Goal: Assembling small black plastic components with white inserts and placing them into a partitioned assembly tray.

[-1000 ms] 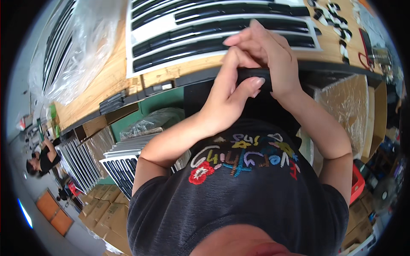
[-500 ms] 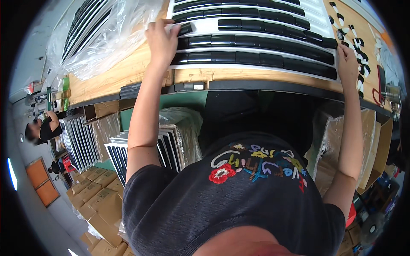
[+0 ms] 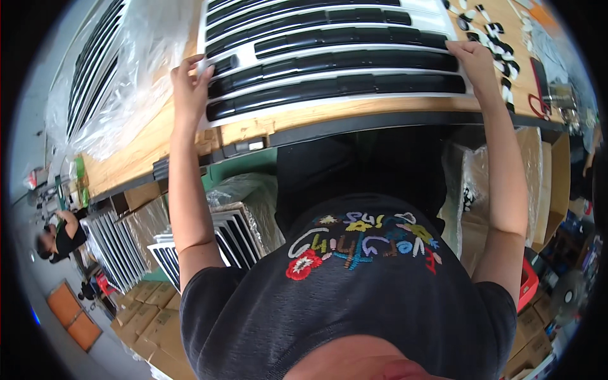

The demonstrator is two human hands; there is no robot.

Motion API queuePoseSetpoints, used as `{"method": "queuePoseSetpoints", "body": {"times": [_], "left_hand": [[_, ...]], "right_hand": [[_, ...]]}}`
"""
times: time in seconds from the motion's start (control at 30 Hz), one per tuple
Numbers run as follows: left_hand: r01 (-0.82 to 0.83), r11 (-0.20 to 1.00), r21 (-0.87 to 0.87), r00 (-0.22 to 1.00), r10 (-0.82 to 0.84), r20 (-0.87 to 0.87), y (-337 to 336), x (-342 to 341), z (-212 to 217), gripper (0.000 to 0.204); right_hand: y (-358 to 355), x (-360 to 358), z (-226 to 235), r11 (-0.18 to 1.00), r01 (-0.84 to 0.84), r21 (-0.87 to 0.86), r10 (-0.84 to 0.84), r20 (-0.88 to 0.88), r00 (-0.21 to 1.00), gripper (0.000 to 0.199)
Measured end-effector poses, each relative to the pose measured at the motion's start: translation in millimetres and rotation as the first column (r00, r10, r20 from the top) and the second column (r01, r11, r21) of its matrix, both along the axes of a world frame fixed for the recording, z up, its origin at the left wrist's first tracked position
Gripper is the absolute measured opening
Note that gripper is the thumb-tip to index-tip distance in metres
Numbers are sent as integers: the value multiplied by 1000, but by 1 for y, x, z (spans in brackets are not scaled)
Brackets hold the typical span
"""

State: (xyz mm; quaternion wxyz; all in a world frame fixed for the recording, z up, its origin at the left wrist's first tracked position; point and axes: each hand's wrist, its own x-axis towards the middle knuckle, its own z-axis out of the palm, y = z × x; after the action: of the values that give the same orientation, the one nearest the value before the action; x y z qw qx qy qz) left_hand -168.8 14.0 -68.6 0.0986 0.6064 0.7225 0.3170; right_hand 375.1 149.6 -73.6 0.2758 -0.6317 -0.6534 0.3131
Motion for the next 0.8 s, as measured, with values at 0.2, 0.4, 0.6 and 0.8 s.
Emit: {"method": "queuePoseSetpoints", "body": {"times": [0.2, 0.4, 0.6, 0.8], "left_hand": [[-67, 993, 94, 966, 88, -241, 0, 25, 6, 30], [428, 869, 250, 855, -300, -422, 65, 163, 41, 33], [698, 698, 160, 701, -620, -352, 133, 265, 52, 36], [712, 680, -171, 567, -702, -431, 165, 292, 46, 30]], "right_hand": [[1, -34, -6, 964, -119, 237, 45, 294, 955, 29], [-2, -42, -6, 968, -111, 227, -3, 451, 893, 27], [-9, 16, 40, 925, -48, 376, -63, 277, 959, 23], [-31, 51, 2, 890, -157, 427, 68, 216, 974, 25]]}}
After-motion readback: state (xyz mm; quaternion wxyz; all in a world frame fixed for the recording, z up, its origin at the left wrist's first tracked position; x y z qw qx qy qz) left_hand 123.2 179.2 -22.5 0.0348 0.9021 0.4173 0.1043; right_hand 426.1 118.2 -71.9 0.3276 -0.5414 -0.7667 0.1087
